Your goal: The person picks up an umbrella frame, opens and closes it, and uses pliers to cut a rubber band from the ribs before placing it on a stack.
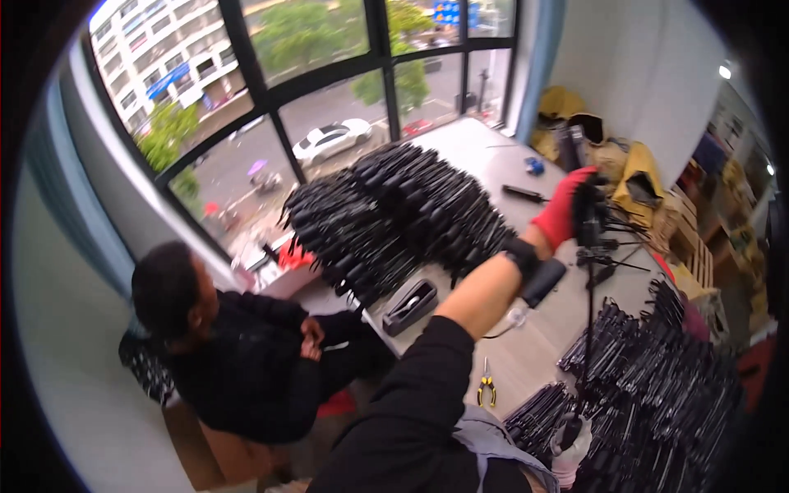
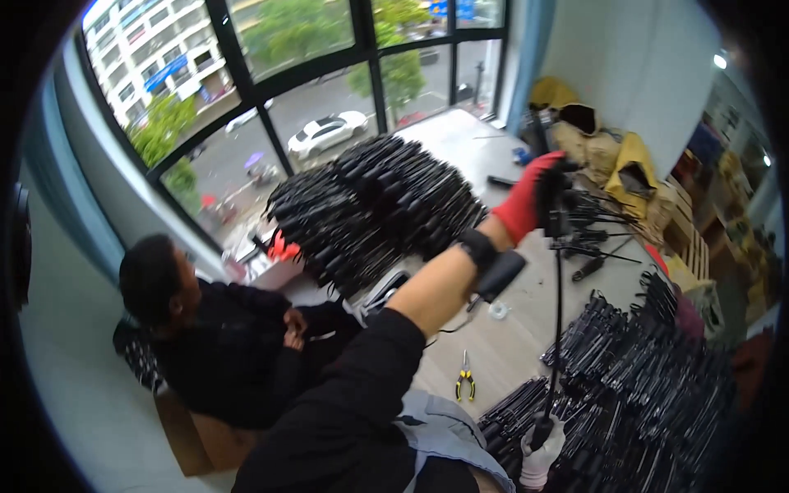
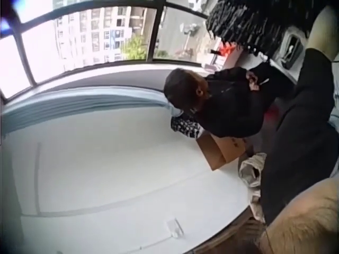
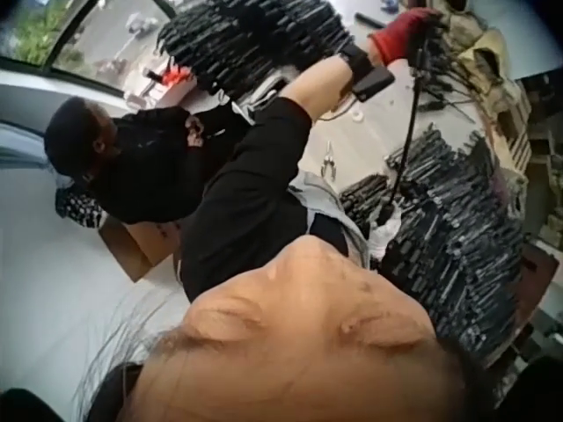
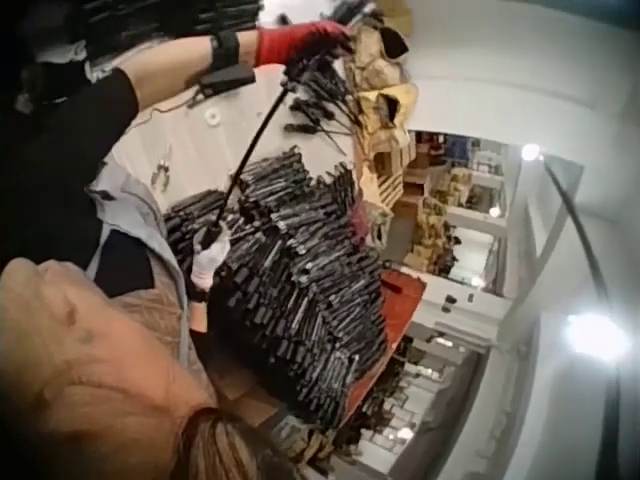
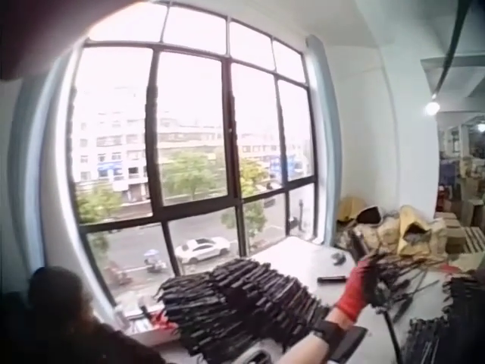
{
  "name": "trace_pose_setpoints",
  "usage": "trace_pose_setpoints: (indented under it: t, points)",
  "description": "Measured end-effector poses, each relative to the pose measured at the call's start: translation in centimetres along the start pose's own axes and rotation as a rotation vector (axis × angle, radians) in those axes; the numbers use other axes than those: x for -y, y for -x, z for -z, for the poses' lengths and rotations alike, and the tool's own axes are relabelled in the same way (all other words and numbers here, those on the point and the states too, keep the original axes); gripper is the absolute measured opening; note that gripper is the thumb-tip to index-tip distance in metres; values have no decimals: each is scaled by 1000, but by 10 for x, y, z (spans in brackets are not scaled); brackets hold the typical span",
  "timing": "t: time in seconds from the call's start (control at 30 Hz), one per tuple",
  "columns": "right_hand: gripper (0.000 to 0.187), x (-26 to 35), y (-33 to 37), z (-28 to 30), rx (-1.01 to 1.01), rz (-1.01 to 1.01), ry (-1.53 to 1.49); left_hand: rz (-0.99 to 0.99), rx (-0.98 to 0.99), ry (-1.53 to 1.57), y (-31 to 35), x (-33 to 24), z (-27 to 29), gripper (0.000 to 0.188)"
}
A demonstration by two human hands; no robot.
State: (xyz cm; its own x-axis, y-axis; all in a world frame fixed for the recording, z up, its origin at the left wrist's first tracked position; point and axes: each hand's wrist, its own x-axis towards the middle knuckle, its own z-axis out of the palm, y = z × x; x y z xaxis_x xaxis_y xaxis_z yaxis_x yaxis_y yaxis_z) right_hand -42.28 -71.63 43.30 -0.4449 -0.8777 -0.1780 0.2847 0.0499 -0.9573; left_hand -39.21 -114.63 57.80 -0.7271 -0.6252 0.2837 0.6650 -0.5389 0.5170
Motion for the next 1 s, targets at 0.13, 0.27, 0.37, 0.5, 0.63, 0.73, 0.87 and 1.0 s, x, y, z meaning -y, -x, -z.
trace_pose_setpoints:
  t: [0.13,0.27,0.37,0.5,0.63,0.73,0.87,1.0]
  points:
    - [45,14,-62,-28,-513,833,889,-82,-84,-99,44,76,-60,17]
    - [35,63,-109,-42,236,227,-302,-123,-157,-105,85,70,-95,16]
    - [39,75,-121,-41,296,188,-172,-33,-127,-29,103,67,-72,19]
    - [44,31,-139,-34,89,905,798,-126,-114,-91,99,81,-56,25]
    - [48,43,-153,-30,-132,1027,1201,-104,-118,-77,92,67,-62,47]
    - [51,58,-176,-18,-198,1032,1224,-158,-175,-110,89,93,-74,64]
    - [52,42,-207,2,-313,1121,1107,-265,-440,-384,95,139,-81,56]
    - [47,24,-210,19,-314,929,968,-98,-414,-596,120,100,-89,43]
